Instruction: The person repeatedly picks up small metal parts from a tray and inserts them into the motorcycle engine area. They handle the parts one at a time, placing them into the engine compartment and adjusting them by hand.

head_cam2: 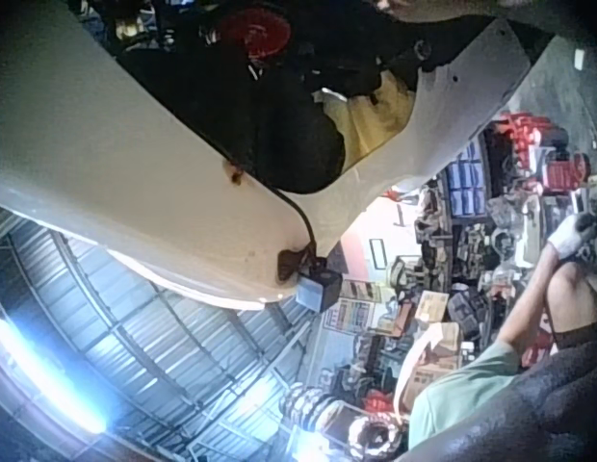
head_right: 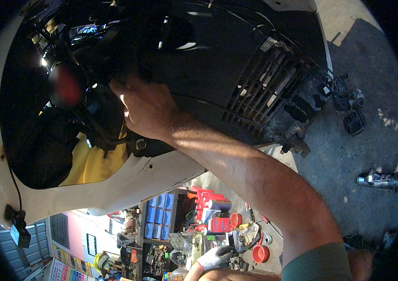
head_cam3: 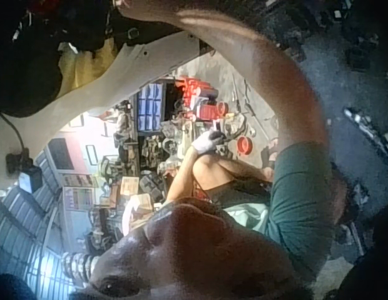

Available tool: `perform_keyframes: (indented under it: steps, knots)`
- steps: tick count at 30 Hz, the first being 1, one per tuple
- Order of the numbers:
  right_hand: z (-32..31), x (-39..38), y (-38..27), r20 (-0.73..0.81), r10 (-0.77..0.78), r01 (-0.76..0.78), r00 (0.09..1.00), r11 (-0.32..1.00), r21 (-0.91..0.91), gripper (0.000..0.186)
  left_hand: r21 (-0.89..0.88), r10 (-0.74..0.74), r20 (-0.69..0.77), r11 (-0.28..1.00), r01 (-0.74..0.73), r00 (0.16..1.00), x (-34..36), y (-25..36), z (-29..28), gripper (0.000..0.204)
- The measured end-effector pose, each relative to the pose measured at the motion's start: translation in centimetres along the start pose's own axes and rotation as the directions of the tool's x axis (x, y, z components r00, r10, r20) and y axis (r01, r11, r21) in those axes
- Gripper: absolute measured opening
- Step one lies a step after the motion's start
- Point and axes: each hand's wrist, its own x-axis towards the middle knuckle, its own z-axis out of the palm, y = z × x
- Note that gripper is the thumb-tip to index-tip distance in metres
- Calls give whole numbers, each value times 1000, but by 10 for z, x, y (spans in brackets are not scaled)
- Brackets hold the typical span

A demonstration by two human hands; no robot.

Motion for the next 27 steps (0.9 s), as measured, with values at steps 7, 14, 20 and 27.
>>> perform_keyframes:
  steps: [7, 14, 20, 27]
  knots:
    - [0, 0, 8, -44, -21, 15, 999, 990, -140, 62, 10, -27, 26, 1000, 27, 999, 1, 6, -3, 35]
    - [2, -4, -2, -29, 12, -16, 1000, 990, -138, 61, -43, -47, 16, 998, 48, 999, 0, 2, -2, 34]
    - [10, -5, -13, -76, 36, -36, 996, 999, -3, 60, 1, -19, 17, 1000, 19, 1000, 3, -8, -1, 36]
    - [7, -1, -27, 107, 234, -253, 966, 936, 244, 61, 27, -50, 35, 998, 49, 998, 2, -6, 0, 41]
